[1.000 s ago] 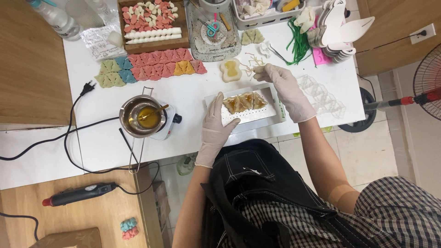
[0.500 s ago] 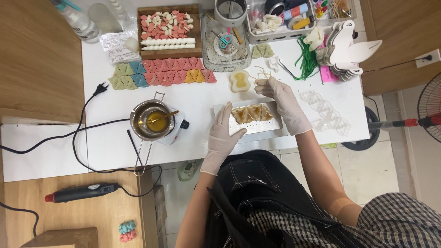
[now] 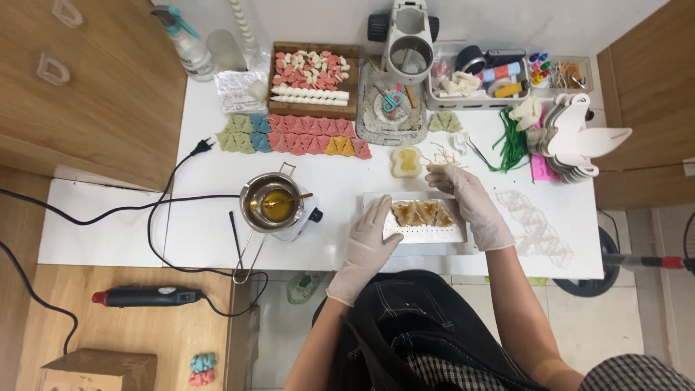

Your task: Melt wax with a heat gun, pour colored wax into molds, and use a tool to clean or refine the candle surface.

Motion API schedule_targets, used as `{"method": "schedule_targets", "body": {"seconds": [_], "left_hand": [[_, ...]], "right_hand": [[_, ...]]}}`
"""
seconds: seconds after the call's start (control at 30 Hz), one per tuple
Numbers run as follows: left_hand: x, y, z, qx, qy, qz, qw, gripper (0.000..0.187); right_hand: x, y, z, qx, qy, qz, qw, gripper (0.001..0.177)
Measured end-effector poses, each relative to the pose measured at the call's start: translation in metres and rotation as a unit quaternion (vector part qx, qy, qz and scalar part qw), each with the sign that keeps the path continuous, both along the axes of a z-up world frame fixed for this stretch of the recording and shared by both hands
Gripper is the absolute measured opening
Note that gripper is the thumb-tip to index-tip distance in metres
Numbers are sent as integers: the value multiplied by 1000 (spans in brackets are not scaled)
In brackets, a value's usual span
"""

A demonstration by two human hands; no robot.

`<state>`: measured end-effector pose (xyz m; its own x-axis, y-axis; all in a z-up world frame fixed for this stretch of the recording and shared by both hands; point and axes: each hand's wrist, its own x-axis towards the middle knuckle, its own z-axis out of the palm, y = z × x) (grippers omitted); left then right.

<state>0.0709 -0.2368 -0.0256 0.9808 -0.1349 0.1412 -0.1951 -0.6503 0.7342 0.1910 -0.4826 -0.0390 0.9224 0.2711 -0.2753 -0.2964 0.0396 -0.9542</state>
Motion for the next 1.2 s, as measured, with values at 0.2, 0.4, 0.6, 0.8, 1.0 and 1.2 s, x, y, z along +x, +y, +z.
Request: {"method": "schedule_targets", "body": {"seconds": [0.2,0.4,0.6,0.8,1.0,1.2], "left_hand": [[-26,55,54,-31,-34,112,993,46],[-50,126,92,19,-33,392,919,41],[-53,182,36,-73,182,442,875,49],[-44,184,42,-80,261,408,871,53],[-51,214,13,-164,391,363,830,60],[-61,219,2,-387,425,275,771,64]], "right_hand": [[1,-2,-4,1,9,5,1000,53],[1,1,11,31,10,-12,999,57],[-3,3,29,42,11,-8,999,60],[3,-19,10,41,7,-28,999,57],[-3,-36,14,-1,-14,-71,997,54],[-4,-49,13,17,-48,-86,995,50]]}}
